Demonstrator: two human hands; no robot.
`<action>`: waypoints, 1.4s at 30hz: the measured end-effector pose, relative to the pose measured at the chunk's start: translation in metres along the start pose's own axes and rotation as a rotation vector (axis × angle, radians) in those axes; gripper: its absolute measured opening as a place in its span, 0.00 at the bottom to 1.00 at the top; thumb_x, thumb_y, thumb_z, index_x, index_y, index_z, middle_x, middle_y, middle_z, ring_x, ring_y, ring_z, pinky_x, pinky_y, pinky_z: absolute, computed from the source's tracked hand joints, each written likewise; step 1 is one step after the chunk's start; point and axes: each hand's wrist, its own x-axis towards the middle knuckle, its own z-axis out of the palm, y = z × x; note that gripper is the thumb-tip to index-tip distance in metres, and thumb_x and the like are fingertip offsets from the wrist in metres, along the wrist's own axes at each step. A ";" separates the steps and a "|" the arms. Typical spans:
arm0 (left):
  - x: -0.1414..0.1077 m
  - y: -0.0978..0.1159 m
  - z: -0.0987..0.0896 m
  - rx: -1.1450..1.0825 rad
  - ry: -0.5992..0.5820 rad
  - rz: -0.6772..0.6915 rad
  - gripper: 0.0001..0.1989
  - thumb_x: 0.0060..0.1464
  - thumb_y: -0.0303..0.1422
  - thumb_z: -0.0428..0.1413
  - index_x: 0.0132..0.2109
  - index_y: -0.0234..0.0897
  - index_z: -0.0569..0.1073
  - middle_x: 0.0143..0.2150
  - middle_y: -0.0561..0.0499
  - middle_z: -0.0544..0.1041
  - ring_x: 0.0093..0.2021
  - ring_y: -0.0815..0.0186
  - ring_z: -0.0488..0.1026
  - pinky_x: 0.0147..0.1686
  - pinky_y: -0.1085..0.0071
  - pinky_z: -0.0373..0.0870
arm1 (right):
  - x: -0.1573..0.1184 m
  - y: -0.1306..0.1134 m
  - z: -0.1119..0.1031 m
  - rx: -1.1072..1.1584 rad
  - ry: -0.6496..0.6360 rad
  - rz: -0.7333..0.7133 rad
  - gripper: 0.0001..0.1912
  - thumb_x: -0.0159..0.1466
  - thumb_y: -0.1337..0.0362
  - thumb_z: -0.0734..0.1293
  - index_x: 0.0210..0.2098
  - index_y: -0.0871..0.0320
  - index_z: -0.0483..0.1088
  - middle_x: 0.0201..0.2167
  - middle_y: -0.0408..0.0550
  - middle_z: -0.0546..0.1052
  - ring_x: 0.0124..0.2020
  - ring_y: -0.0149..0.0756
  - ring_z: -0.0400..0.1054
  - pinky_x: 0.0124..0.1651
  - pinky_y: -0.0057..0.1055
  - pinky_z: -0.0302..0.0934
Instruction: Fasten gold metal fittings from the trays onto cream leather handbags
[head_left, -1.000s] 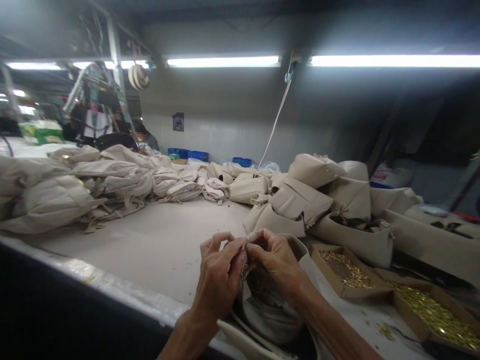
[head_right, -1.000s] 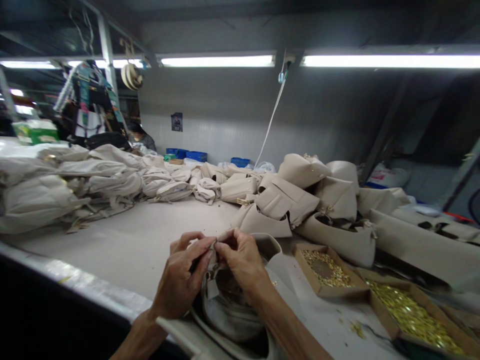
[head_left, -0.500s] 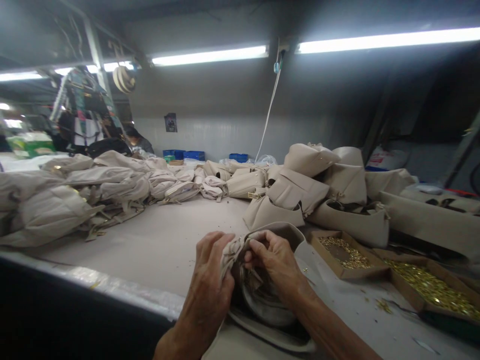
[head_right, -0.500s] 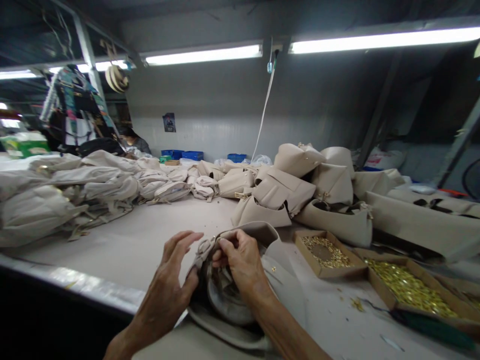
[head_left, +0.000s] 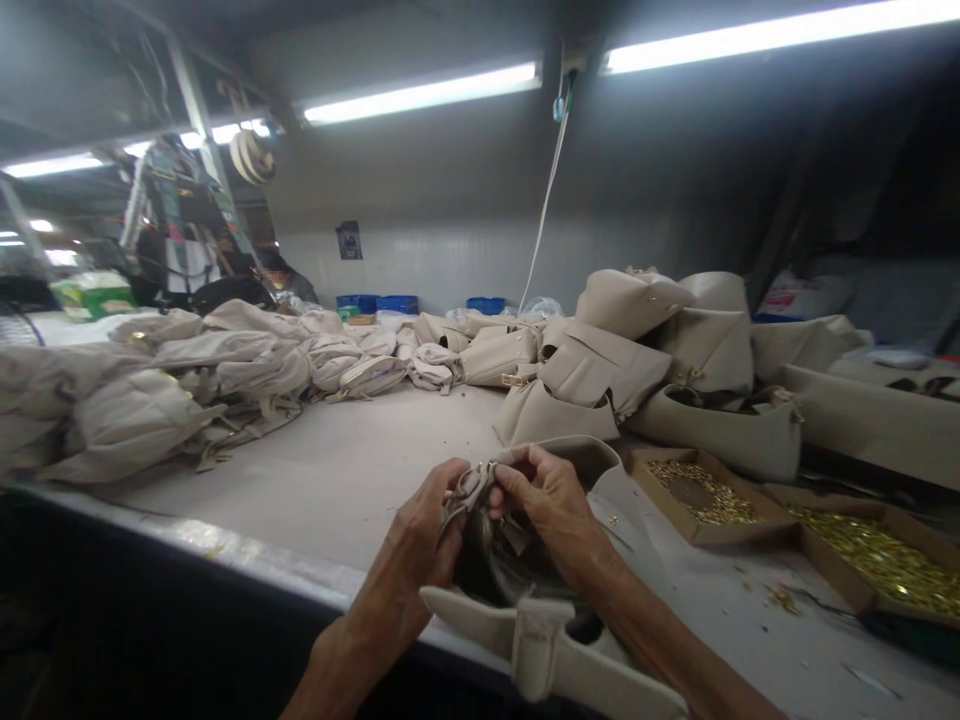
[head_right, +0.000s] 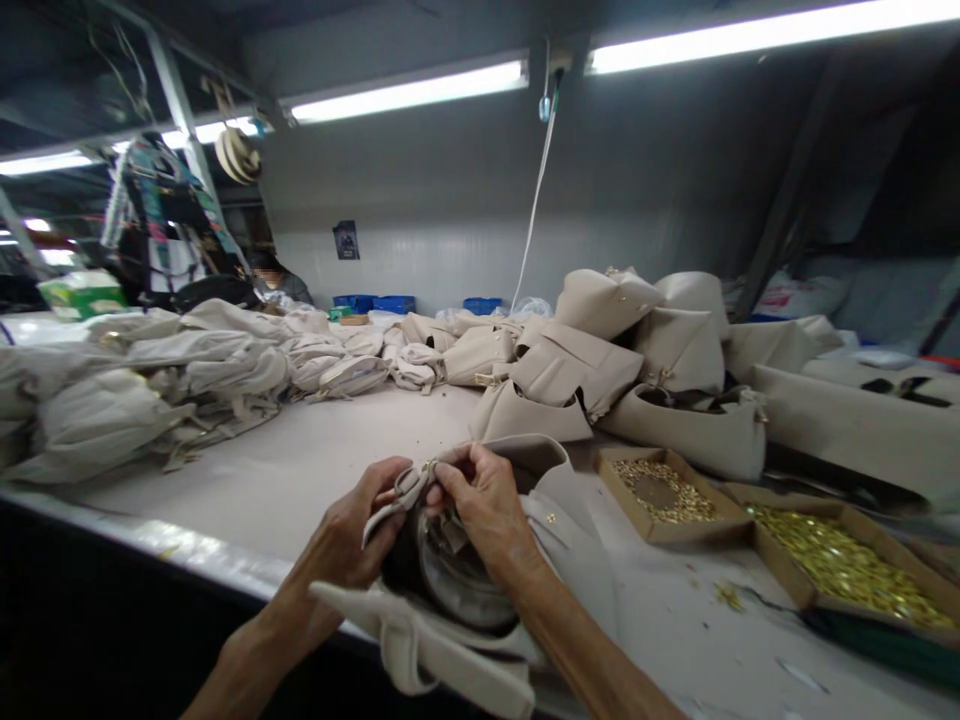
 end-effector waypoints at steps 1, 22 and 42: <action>0.000 -0.002 0.001 0.024 0.015 0.040 0.17 0.58 0.28 0.45 0.55 0.39 0.60 0.50 0.46 0.72 0.49 0.64 0.72 0.50 0.67 0.70 | 0.000 0.000 0.000 0.009 -0.004 -0.002 0.13 0.57 0.57 0.69 0.31 0.61 0.66 0.20 0.41 0.73 0.19 0.26 0.66 0.25 0.23 0.61; 0.009 -0.003 0.012 -0.063 0.222 -0.011 0.13 0.63 0.35 0.47 0.49 0.36 0.72 0.42 0.47 0.72 0.41 0.66 0.71 0.41 0.72 0.69 | -0.012 0.010 0.001 -0.033 0.008 -0.051 0.09 0.57 0.59 0.69 0.31 0.58 0.67 0.19 0.41 0.71 0.21 0.30 0.65 0.27 0.27 0.59; -0.008 -0.010 0.011 -0.310 0.350 -0.237 0.13 0.62 0.35 0.49 0.46 0.36 0.75 0.44 0.49 0.75 0.48 0.64 0.71 0.50 0.72 0.65 | -0.018 0.026 0.027 -0.565 -0.047 -0.414 0.08 0.59 0.75 0.65 0.31 0.56 0.71 0.32 0.43 0.72 0.36 0.32 0.67 0.41 0.26 0.60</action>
